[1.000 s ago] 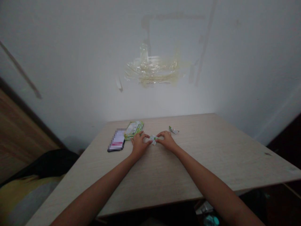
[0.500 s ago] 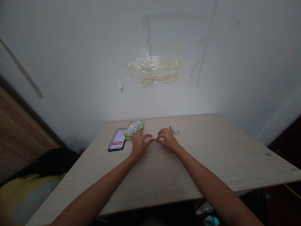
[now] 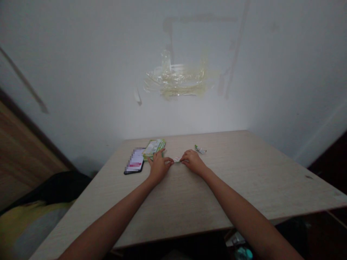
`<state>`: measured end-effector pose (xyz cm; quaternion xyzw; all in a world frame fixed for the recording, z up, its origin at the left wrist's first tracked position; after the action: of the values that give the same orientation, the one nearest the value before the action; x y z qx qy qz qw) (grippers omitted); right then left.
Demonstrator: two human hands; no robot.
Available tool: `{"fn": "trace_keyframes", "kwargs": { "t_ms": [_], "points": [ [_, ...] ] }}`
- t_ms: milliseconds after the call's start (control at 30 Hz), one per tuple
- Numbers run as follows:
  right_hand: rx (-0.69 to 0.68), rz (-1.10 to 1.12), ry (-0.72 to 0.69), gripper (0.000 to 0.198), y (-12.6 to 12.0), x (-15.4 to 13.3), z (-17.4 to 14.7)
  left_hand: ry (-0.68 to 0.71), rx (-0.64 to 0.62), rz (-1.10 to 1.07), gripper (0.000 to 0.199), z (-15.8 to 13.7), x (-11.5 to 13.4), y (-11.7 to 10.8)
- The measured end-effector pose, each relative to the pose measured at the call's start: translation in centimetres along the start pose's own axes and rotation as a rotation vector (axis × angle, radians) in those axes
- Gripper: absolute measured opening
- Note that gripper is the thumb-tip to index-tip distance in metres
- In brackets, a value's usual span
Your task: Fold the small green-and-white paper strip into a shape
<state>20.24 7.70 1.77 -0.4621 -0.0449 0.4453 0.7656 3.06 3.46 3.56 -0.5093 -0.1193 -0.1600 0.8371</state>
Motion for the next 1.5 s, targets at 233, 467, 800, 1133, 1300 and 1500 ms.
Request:
{"fn": "trace_keyframes", "kwargs": {
  "t_ms": [233, 467, 800, 1133, 1300, 1500],
  "points": [
    [0.01, 0.011, 0.059, 0.01, 0.3, 0.3, 0.0, 0.037, -0.027, -0.018, 0.012, 0.2, 0.0, 0.1],
    [0.068, 0.109, 0.131, 0.007, 0.3, 1.0, -0.3, 0.029, -0.014, -0.016, 0.011, 0.3, -0.1, 0.2],
    [0.097, 0.113, 0.176, 0.01, 0.5, 1.3, -0.5, 0.027, -0.045, -0.068, 0.017, 0.6, -0.3, 0.4],
    [0.113, 0.012, 0.236, 0.019, 1.3, 1.4, -0.6, -0.02, -0.057, -0.076, 0.017, 0.7, -0.5, 0.4],
    [0.096, -0.038, 0.233, 0.017, 1.4, 0.8, -0.5, -0.018, -0.047, -0.041, 0.017, 0.7, -0.6, 0.6],
    [0.06, -0.082, 0.228, 0.015, 1.6, 0.7, -0.3, -0.018, -0.068, -0.042, 0.017, 0.7, -0.8, 0.9]
  ]
}}
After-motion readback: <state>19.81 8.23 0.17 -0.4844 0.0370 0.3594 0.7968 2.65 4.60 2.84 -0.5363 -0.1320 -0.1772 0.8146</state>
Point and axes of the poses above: each hand's wrist, its own z-axis towards the middle knuckle, its own y-axis out of the palm, x = y × z, the point moved 6 cm from there along z, towards the middle knuckle, and after that the axes turned 8 degrees about x, right-handed, at the moved point
